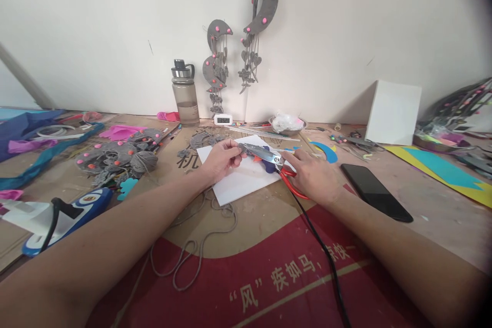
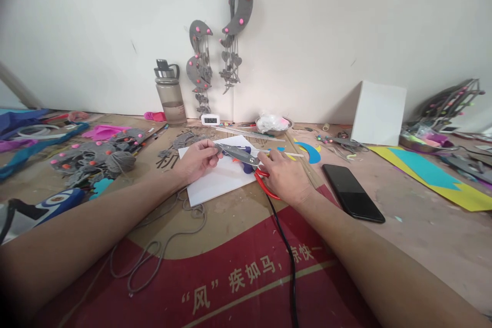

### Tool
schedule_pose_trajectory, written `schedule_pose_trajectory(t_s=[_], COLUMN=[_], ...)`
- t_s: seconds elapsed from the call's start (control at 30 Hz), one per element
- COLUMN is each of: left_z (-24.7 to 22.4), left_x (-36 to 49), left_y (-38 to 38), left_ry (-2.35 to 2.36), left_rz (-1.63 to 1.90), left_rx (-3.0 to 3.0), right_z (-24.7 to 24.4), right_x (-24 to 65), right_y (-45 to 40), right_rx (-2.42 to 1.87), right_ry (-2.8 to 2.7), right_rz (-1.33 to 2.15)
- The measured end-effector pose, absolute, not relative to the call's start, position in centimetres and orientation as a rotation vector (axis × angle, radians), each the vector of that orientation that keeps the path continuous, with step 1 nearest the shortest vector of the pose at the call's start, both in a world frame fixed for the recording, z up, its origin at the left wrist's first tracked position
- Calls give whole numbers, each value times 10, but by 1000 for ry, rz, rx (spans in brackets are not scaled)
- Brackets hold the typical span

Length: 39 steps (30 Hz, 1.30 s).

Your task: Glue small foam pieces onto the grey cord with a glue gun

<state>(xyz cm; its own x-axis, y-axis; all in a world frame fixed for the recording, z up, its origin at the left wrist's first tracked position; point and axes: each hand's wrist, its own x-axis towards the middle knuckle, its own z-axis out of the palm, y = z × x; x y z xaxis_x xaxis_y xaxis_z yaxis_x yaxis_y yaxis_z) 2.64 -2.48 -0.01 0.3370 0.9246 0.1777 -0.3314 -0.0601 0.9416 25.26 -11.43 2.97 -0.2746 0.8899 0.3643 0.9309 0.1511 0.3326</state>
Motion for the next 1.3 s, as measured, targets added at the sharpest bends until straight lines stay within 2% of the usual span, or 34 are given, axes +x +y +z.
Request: schedule_pose_trajectory(t_s=[1.3], left_z=[-2], left_x=[26], left_y=[-23], left_ry=[662], left_rz=[1153], left_rx=[1210], right_z=[28], right_x=[254], right_y=[-111], right_rx=[-1884], right_ry=[-2387], right_rz=[-727])
